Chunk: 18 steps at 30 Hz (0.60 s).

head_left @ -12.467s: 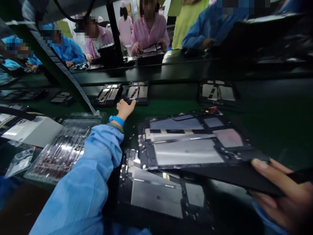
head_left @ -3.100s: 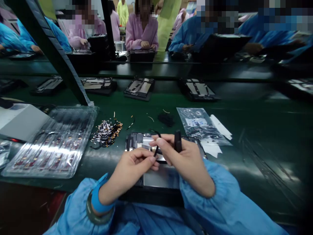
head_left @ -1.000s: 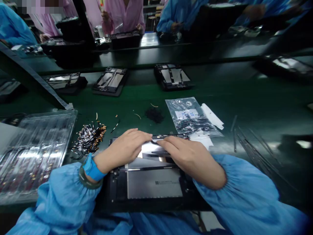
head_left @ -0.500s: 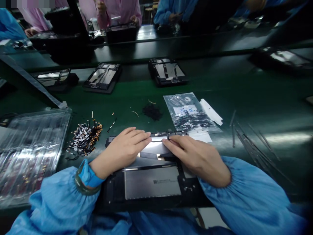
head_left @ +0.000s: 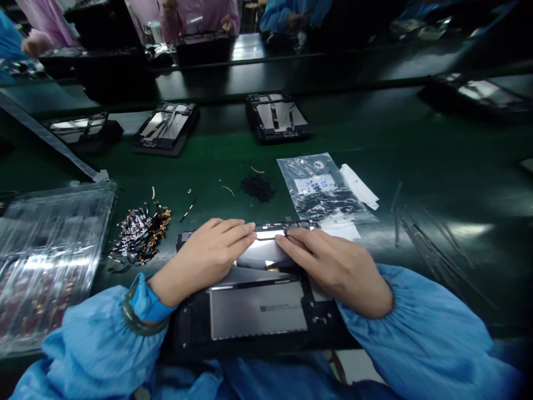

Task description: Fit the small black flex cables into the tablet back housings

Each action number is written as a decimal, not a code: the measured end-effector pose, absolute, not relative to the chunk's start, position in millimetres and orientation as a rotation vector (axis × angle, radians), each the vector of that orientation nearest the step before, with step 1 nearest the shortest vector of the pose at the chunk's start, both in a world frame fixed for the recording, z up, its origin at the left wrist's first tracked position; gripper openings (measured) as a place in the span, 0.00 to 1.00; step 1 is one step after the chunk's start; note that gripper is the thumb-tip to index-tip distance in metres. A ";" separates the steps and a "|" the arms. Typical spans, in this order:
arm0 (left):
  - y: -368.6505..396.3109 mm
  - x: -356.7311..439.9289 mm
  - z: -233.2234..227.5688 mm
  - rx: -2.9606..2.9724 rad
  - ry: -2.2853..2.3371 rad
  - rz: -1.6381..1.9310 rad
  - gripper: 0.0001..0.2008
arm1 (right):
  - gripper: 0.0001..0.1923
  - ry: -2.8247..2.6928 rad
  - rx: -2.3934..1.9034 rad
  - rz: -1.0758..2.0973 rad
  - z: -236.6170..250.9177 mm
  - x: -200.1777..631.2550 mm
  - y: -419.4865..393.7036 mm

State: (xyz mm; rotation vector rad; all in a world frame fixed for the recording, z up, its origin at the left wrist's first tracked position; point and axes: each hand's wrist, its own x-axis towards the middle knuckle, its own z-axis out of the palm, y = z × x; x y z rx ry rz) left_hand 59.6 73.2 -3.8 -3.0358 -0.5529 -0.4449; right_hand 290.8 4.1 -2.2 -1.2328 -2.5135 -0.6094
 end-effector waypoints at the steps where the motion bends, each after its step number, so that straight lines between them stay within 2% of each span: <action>1: 73.1 59.7 -4.0 -3.035 -0.552 -0.449 0.18 | 0.15 -2.517 -1.232 -0.607 -1.6 290.2 3.9; 6: 75.9 57.4 -1.9 -3.111 -0.586 -0.516 0.16 | 0.16 -2.524 -1.282 -0.573 0.6 292.6 -2.9; 10: 80.8 60.3 -0.8 -3.196 -0.939 -0.582 0.14 | 0.13 -2.176 -1.422 -0.281 -2.6 307.0 -17.6; 14: 84.0 70.6 -2.6 -3.070 -1.182 -0.385 0.12 | 0.09 -1.718 -1.683 0.018 -10.7 323.2 -34.8; 18: 90.5 66.1 15.5 -2.987 -1.498 -0.437 0.12 | 0.23 -1.423 -1.969 0.646 -15.7 327.0 -45.7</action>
